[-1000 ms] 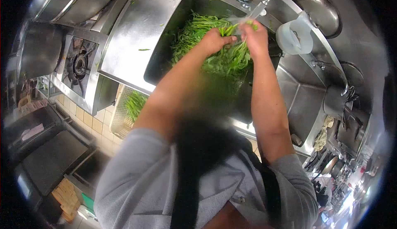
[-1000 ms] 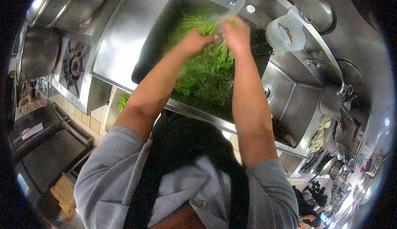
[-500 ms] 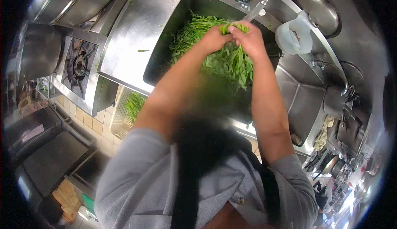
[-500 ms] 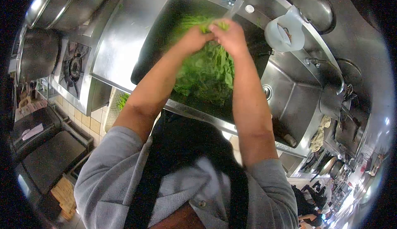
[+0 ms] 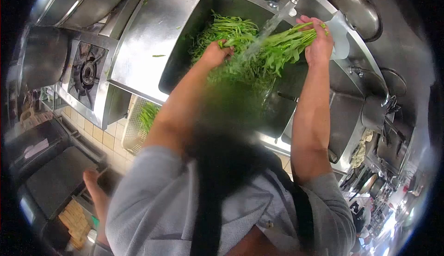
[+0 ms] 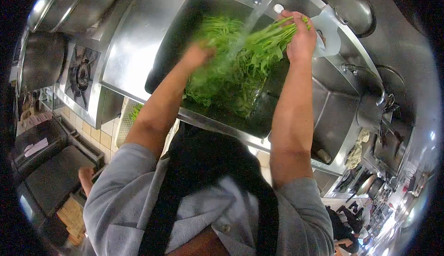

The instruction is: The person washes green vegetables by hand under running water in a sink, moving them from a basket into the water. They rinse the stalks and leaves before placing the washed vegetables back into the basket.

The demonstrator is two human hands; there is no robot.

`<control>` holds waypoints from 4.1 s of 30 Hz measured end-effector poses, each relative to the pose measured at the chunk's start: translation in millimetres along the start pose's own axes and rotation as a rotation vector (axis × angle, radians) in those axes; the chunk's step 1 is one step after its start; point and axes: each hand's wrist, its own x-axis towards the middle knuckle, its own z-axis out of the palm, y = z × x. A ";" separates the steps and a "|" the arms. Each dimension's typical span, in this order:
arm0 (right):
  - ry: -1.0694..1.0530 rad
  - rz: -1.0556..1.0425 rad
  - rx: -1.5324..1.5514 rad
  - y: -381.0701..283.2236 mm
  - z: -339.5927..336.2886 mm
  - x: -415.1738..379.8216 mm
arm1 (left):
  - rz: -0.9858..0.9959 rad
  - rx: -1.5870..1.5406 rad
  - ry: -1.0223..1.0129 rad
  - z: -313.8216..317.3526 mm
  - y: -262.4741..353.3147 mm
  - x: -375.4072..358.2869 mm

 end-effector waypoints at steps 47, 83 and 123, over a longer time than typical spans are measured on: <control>-0.126 0.258 -0.046 35.0 8.2 5.6 | 0.054 0.105 -0.064 11.6 -16.3 17.9; -0.276 0.220 -0.515 52.2 6.1 -4.9 | 0.293 0.228 -0.069 40.8 21.8 23.1; -0.434 0.192 -1.003 33.0 1.9 -12.6 | 0.276 -0.155 0.009 37.0 116.9 46.5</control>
